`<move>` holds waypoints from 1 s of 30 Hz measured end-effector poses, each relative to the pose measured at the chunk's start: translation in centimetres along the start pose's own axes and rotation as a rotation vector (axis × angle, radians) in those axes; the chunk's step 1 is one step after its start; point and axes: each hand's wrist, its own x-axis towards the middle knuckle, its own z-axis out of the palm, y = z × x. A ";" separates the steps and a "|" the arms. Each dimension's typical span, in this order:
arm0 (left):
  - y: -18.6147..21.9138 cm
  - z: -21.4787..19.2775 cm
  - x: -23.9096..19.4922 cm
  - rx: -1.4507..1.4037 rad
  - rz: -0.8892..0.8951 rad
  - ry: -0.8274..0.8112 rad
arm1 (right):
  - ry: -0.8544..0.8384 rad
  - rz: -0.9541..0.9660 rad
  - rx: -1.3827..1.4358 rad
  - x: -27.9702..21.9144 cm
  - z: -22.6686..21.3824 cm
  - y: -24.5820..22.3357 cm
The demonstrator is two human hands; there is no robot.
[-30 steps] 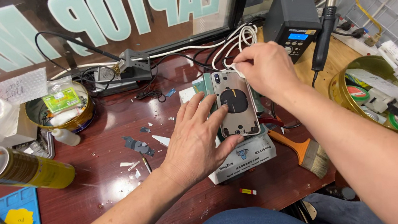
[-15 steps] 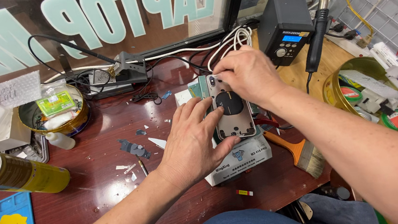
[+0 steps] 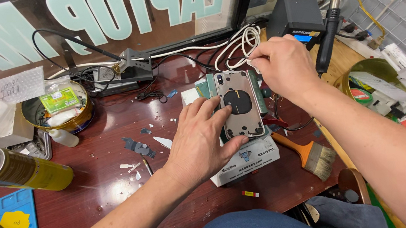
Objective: The person uses a small brush to sweep debris from the back of a smartphone, then sprays a cleaning agent onto a tissue and wipes the phone's back surface. The phone remains clamped in a holder throughout the process.
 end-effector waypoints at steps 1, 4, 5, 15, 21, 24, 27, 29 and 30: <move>0.0 0.0 -0.2 0.001 -0.005 0.005 | -0.042 0.114 0.123 0.1 0.4 -0.1; 0.0 0.1 -0.1 -0.003 0.010 0.013 | -0.129 0.364 0.362 0.0 1.7 -0.8; 0.0 0.1 -0.1 -0.004 0.016 0.013 | -0.141 0.378 0.362 -0.1 2.1 -1.2; -0.1 -0.1 0.1 -0.028 0.020 0.015 | -0.025 -0.092 0.115 -1.1 2.2 -3.5; -0.2 0.0 -0.1 -0.062 0.010 0.039 | -0.159 -0.284 0.206 -1.2 1.6 -2.6; -0.7 -0.1 -0.3 -0.099 -0.002 0.031 | -0.282 0.246 0.333 -0.4 1.5 -2.7; -1.6 -0.5 -0.4 -0.241 -0.012 0.075 | -0.152 0.340 0.440 0.6 1.6 -3.5; -2.2 -0.8 -0.5 -0.280 -0.072 0.015 | -0.179 0.447 0.430 1.1 1.9 -4.2; -2.5 -1.0 -0.5 -0.296 -0.101 -0.014 | -0.191 0.497 0.426 1.5 2.0 -4.7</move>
